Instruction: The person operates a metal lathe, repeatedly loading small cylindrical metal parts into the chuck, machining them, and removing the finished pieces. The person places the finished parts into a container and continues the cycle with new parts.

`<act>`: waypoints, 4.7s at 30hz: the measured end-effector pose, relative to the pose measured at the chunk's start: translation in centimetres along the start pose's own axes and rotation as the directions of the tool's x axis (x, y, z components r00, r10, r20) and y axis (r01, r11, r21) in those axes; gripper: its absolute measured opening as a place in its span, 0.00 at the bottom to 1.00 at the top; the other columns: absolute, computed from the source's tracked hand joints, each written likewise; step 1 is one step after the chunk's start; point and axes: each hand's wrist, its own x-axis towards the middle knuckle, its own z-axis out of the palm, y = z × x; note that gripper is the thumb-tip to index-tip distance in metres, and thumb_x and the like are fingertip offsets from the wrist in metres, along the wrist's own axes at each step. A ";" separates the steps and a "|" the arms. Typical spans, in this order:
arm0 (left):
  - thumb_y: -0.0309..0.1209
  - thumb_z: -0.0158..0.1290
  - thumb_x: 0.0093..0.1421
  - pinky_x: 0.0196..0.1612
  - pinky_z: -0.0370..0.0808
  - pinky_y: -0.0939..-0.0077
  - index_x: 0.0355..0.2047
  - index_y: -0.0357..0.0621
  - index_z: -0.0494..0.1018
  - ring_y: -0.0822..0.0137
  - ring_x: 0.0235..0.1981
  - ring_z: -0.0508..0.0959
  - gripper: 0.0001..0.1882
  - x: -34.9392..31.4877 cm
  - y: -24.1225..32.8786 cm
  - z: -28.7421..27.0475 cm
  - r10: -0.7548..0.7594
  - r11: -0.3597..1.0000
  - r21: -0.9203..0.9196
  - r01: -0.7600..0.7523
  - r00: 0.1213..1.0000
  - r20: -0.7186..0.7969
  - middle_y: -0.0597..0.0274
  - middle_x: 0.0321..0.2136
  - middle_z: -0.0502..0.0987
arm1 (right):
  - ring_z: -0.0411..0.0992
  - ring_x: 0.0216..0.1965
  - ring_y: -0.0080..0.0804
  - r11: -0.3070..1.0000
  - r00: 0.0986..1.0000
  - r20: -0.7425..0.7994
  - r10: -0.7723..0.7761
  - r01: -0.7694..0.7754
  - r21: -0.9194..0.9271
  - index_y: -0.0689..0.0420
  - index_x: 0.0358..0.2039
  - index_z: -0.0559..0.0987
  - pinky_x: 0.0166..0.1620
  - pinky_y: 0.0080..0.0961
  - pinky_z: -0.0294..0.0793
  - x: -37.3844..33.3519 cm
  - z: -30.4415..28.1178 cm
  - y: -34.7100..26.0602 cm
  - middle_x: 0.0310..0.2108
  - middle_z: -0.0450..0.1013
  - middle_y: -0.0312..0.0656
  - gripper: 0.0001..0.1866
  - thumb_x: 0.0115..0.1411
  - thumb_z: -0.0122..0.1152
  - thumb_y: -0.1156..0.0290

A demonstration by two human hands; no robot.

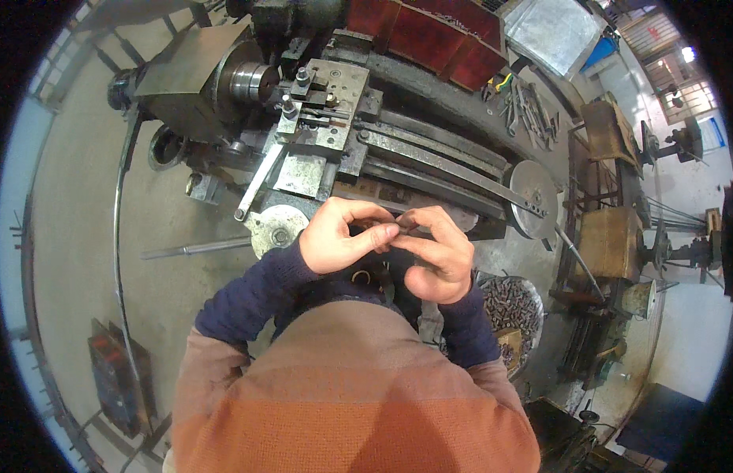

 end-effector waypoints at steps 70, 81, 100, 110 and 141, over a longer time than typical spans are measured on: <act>0.39 0.49 0.59 0.20 0.69 0.77 0.26 0.36 0.71 0.69 0.15 0.73 0.16 -2.5 -2.7 -4.0 -0.142 0.863 -0.505 0.023 0.970 -0.199 0.60 0.14 0.72 | 0.70 0.36 0.43 0.994 0.988 0.154 -0.001 -0.017 0.112 0.61 0.31 0.78 0.40 0.31 0.69 6.0 4.7 1.2 0.35 0.72 0.47 0.22 0.31 0.54 0.68; 0.33 0.52 0.57 0.20 0.68 0.82 0.27 0.33 0.73 0.79 0.17 0.72 0.12 -3.5 2.0 -11.1 -0.055 0.984 0.163 0.069 0.994 -0.092 0.65 0.16 0.73 | 0.66 0.32 0.43 0.957 0.838 0.483 -0.255 0.289 0.006 0.60 0.26 0.77 0.34 0.34 0.68 12.5 5.3 0.5 0.30 0.70 0.45 0.15 0.32 0.57 0.70; 0.38 0.54 0.51 0.26 0.66 0.59 0.27 0.38 0.64 0.47 0.22 0.71 0.16 -32.3 -7.1 -27.2 0.050 0.336 0.453 0.826 0.464 -0.884 0.48 0.17 0.70 | 0.75 0.32 0.40 0.935 0.780 0.590 0.209 0.016 -0.353 0.56 0.29 0.81 0.38 0.28 0.72 26.0 13.0 13.7 0.29 0.76 0.48 0.18 0.35 0.56 0.65; 0.37 0.52 0.51 0.36 0.72 0.57 0.33 0.42 0.71 0.49 0.32 0.75 0.13 -31.3 -8.2 -31.7 0.054 -0.151 0.313 0.938 0.323 -0.945 0.48 0.27 0.75 | 0.74 0.30 0.41 0.919 0.759 0.571 0.313 -0.089 -0.385 0.54 0.31 0.81 0.36 0.29 0.71 26.0 13.0 12.8 0.28 0.75 0.49 0.19 0.35 0.55 0.66; 0.26 0.49 0.47 0.40 0.72 0.62 0.35 0.42 0.74 0.53 0.38 0.75 0.12 -27.9 -9.2 -48.2 0.266 0.126 0.512 0.850 0.468 -0.843 0.49 0.33 0.76 | 0.73 0.34 0.41 0.930 0.880 0.426 0.211 -0.047 -0.365 0.57 0.30 0.80 0.40 0.29 0.71 25.4 11.0 10.4 0.28 0.75 0.48 0.19 0.33 0.55 0.70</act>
